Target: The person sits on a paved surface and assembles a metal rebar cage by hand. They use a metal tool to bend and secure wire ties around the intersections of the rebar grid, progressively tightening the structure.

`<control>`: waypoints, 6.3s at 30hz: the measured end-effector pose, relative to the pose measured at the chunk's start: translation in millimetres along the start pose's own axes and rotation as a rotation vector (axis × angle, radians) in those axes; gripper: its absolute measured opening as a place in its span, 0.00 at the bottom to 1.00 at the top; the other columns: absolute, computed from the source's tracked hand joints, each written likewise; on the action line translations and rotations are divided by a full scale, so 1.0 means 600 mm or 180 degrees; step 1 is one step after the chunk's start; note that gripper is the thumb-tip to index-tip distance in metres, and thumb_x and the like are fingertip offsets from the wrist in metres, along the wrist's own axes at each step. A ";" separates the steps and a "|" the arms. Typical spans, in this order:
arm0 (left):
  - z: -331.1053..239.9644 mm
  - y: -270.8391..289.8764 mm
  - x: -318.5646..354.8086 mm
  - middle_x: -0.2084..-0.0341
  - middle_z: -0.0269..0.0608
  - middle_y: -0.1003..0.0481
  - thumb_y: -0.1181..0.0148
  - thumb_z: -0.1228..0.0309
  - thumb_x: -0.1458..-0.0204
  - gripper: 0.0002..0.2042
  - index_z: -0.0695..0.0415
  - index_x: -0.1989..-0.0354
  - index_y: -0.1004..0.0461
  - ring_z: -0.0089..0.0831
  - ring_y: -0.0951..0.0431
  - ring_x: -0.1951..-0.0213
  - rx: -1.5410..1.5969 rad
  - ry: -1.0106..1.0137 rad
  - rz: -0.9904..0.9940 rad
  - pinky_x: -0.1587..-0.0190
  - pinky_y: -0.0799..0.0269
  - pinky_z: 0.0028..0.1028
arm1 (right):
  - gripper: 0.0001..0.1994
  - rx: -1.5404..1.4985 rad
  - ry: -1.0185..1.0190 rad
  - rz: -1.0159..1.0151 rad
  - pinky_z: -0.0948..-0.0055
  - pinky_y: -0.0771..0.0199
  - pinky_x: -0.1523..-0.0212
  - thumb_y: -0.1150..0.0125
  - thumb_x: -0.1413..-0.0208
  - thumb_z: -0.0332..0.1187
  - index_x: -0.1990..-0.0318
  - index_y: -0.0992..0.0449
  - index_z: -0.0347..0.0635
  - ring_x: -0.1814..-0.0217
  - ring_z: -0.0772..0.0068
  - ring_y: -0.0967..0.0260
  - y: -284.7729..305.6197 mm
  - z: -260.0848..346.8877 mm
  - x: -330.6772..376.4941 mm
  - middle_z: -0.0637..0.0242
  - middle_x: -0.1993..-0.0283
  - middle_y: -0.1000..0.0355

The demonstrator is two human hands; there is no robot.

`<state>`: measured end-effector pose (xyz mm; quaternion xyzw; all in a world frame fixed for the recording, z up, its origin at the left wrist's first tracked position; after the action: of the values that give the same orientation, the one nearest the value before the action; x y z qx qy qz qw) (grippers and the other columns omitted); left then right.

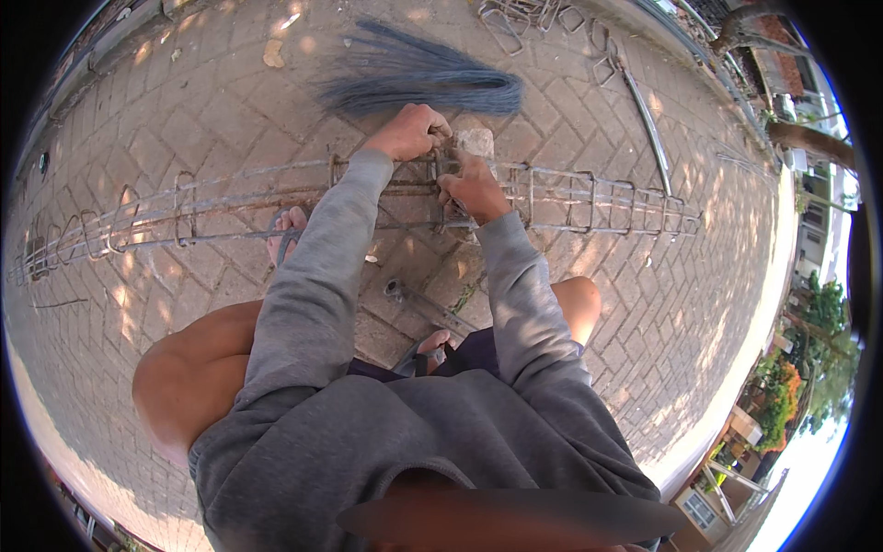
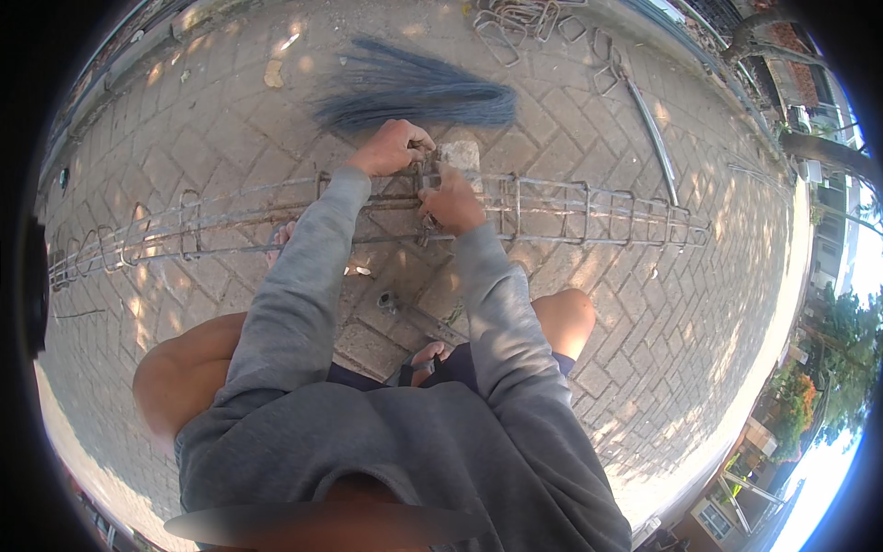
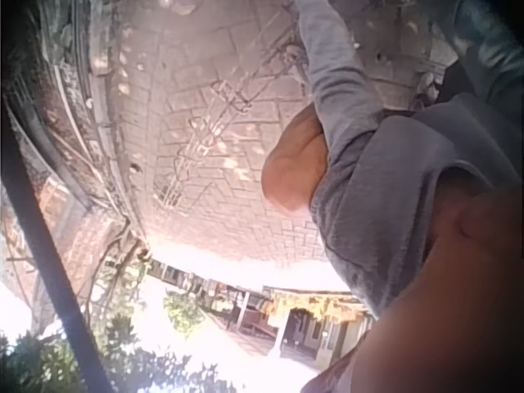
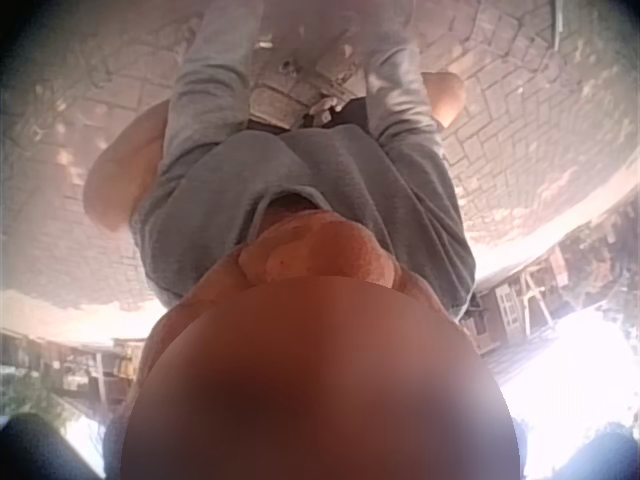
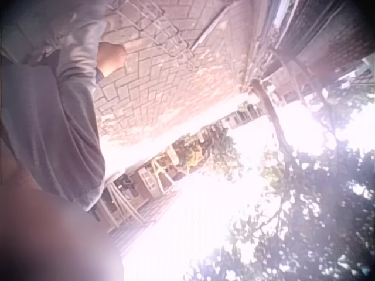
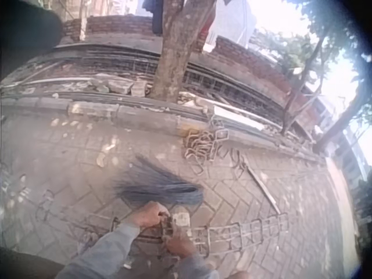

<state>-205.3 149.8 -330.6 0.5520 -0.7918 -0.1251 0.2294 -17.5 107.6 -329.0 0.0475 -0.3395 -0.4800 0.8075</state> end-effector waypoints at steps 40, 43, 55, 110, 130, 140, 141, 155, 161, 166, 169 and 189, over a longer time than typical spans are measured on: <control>0.022 0.006 0.017 0.59 0.45 0.16 0.40 0.79 0.46 0.12 0.62 0.55 0.15 0.33 0.18 0.57 0.0675 0.0559 0.0376 0.53 0.25 0.32 | 0.27 0.0926 0.0411 0.0861 0.61 0.21 0.59 0.39 0.55 0.33 0.45 0.19 0.31 0.63 0.56 0.20 0.061 0.069 -0.033 0.48 0.67 0.19; 0.051 0.020 0.023 0.60 0.42 0.15 0.38 0.75 0.42 0.10 0.63 0.54 0.16 0.30 0.17 0.61 0.1283 0.0991 0.0502 0.58 0.23 0.30 | 0.26 0.0568 0.0178 0.0909 0.66 0.26 0.66 0.40 0.53 0.31 0.44 0.18 0.33 0.70 0.66 0.26 0.075 0.061 -0.033 0.55 0.72 0.22; 0.097 0.009 0.003 0.65 0.36 0.17 0.33 0.67 0.41 0.13 0.57 0.50 0.18 0.26 0.17 0.68 0.1383 0.1518 0.2810 0.67 0.17 0.32 | 0.28 -0.0893 -0.0235 0.1097 0.75 0.39 0.81 0.45 0.50 0.26 0.39 0.22 0.29 0.82 0.81 0.37 0.062 0.029 -0.025 0.70 0.80 0.29; -0.012 0.038 0.057 0.69 0.46 0.18 0.32 0.55 0.48 0.19 0.63 0.67 0.16 0.37 0.18 0.67 -0.0485 0.0515 0.0360 0.62 0.21 0.41 | 0.14 -0.2018 -0.0696 0.0991 0.76 0.51 0.86 0.38 0.37 0.26 0.48 0.22 0.24 0.87 0.82 0.47 0.072 -0.019 0.010 0.73 0.83 0.36; -0.016 -0.067 0.142 0.79 0.49 0.21 0.30 0.68 0.55 0.11 0.66 0.72 0.17 0.37 0.21 0.73 0.0389 0.1643 -0.1065 0.66 0.29 0.40 | 0.15 -0.1653 -0.0021 0.0177 0.74 0.44 0.83 0.37 0.44 0.26 0.50 0.17 0.27 0.84 0.82 0.41 0.042 -0.019 0.025 0.72 0.80 0.31; -0.073 -0.068 0.136 0.74 0.59 0.21 0.36 0.68 0.51 0.08 0.62 0.72 0.20 0.59 0.19 0.64 -0.1805 0.0839 -0.1006 0.62 0.26 0.52 | 0.08 -0.1069 0.0596 -0.0433 0.70 0.36 0.77 0.36 0.48 0.26 0.64 0.15 0.29 0.78 0.79 0.36 0.018 -0.049 -0.005 0.71 0.79 0.28; -0.077 -0.067 0.135 0.74 0.60 0.21 0.37 0.69 0.51 0.08 0.61 0.71 0.21 0.60 0.19 0.64 -0.1999 0.0751 -0.0992 0.62 0.27 0.53 | 0.08 -0.1166 0.0210 -0.0360 0.70 0.36 0.76 0.35 0.50 0.26 0.67 0.16 0.29 0.78 0.78 0.35 0.020 -0.051 -0.005 0.70 0.79 0.28; -0.127 -0.005 0.084 0.65 0.51 0.18 0.39 0.68 0.41 0.09 0.60 0.58 0.21 0.51 0.17 0.59 -0.1068 -0.0412 -0.2249 0.57 0.24 0.46 | 0.07 -0.2160 -0.0138 0.0249 0.74 0.47 0.87 0.36 0.44 0.24 0.74 0.23 0.32 0.88 0.80 0.42 0.074 0.046 0.011 0.72 0.84 0.35; -0.090 -0.107 0.173 0.63 0.53 0.17 0.35 0.71 0.46 0.09 0.63 0.60 0.17 0.50 0.17 0.61 -0.0106 0.1162 -0.2733 0.55 0.24 0.42 | 0.06 -0.3257 -0.1051 0.0721 0.77 0.47 0.88 0.42 0.35 0.24 0.63 0.25 0.29 0.90 0.83 0.48 0.082 -0.002 -0.010 0.77 0.86 0.40; -0.081 -0.138 0.149 0.67 0.51 0.17 0.35 0.71 0.46 0.08 0.60 0.62 0.15 0.50 0.17 0.62 -0.0384 0.0822 -0.2962 0.56 0.24 0.42 | 0.07 -0.3319 -0.1362 0.0932 0.77 0.45 0.88 0.44 0.33 0.26 0.60 0.25 0.28 0.90 0.83 0.46 0.084 -0.027 -0.026 0.77 0.86 0.39; -0.079 -0.135 0.141 0.67 0.50 0.17 0.35 0.71 0.47 0.07 0.59 0.64 0.15 0.50 0.17 0.63 -0.0328 0.0770 -0.3072 0.57 0.24 0.43 | 0.07 -0.3432 -0.1401 0.1072 0.77 0.45 0.87 0.42 0.34 0.26 0.63 0.24 0.29 0.89 0.80 0.45 0.088 -0.024 -0.027 0.73 0.84 0.37; -0.068 -0.127 0.115 0.65 0.49 0.22 0.39 0.77 0.47 0.03 0.59 0.65 0.23 0.52 0.23 0.54 -0.0641 0.0772 -0.2707 0.53 0.29 0.49 | 0.09 0.0052 0.1167 -0.0104 0.76 0.40 0.78 0.38 0.40 0.29 0.68 0.17 0.31 0.79 0.82 0.35 0.100 0.030 0.024 0.71 0.78 0.27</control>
<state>-141.9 60.3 -314.1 0.8139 -0.4459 -0.2191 0.3013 21.0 132.3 -283.8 0.1463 -0.1897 -0.4736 0.8475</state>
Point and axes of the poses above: each hand's wrist, its own x-axis away from the middle knuckle, its own y-axis out of the back of the hand, z = x × y, the point moved 2 cm from there along -x, towards the middle knuckle
